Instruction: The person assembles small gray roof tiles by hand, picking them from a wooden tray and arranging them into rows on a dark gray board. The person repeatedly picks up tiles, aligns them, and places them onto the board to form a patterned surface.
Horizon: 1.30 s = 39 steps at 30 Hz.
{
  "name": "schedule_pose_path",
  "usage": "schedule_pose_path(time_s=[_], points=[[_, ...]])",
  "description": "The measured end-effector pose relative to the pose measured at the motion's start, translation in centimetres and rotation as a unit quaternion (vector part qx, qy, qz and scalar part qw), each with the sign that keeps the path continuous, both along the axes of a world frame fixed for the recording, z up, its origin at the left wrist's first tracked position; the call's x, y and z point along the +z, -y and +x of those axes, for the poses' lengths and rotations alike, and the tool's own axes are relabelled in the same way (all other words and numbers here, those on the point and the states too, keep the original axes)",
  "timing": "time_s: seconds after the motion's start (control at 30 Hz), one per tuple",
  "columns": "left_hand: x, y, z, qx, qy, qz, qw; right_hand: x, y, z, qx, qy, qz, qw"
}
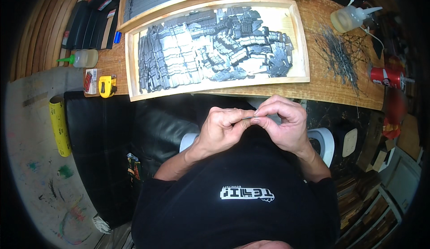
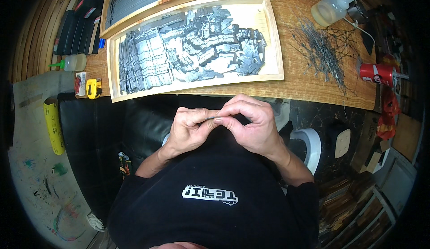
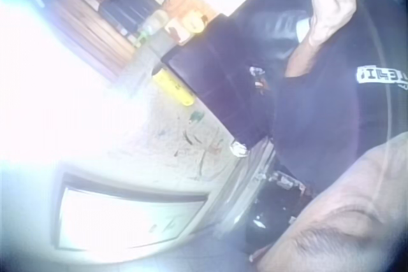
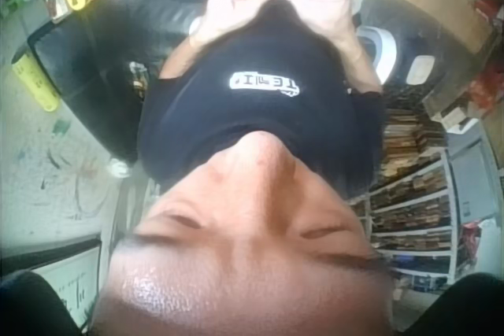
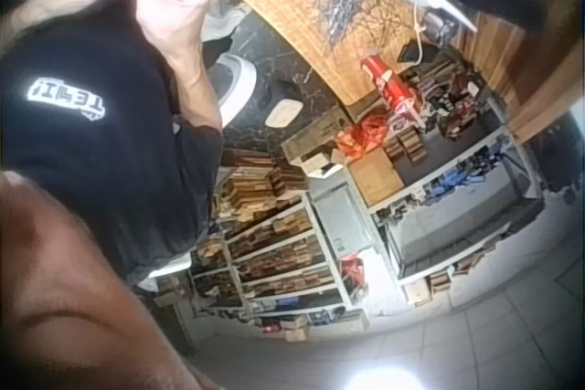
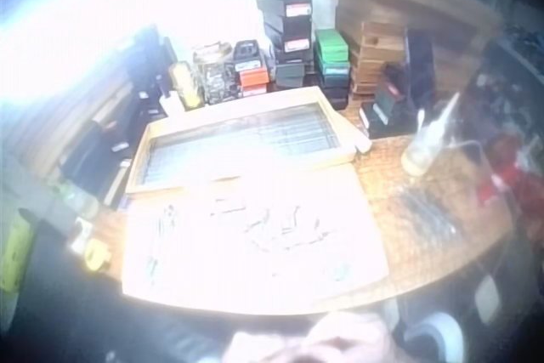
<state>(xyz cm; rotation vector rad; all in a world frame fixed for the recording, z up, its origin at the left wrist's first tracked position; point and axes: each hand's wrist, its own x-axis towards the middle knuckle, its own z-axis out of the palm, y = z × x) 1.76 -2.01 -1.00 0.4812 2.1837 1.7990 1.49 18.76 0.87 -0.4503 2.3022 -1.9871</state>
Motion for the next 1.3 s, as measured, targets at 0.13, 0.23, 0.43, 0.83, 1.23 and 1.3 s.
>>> schedule_pose_path(time_s=[0.13,0.23,0.43,0.83,1.23,1.3], points=[[-0.1,-0.1,0.0,0.002,0.007,0.0,1.0,0.1,0.0,0.0,-0.002,0.005,0.001,1.0],[-0.1,-0.3,0.1,0.016,-0.004,0.025,1.0,0.3,0.0,0.0,-0.008,0.005,0.011,1.0],[-0.1,-0.3,0.2,0.011,0.016,0.009,1.0,0.8,0.1,-0.1,0.007,-0.019,0.048,0.999],[-0.4,-0.6,0.2,0.031,0.02,0.034,0.999,2.7,-2.0,-0.3,-0.067,-0.065,0.115,0.989],[0.7,-1.1,-0.6,0.028,-0.002,0.03,0.999,7.0,-3.3,-1.6,-0.004,-0.115,0.191,0.975],[1.8,-1.0,-1.3,0.019,-0.03,0.017,0.999,5.5,-1.6,-2.0,0.009,-0.106,0.13,0.986]])
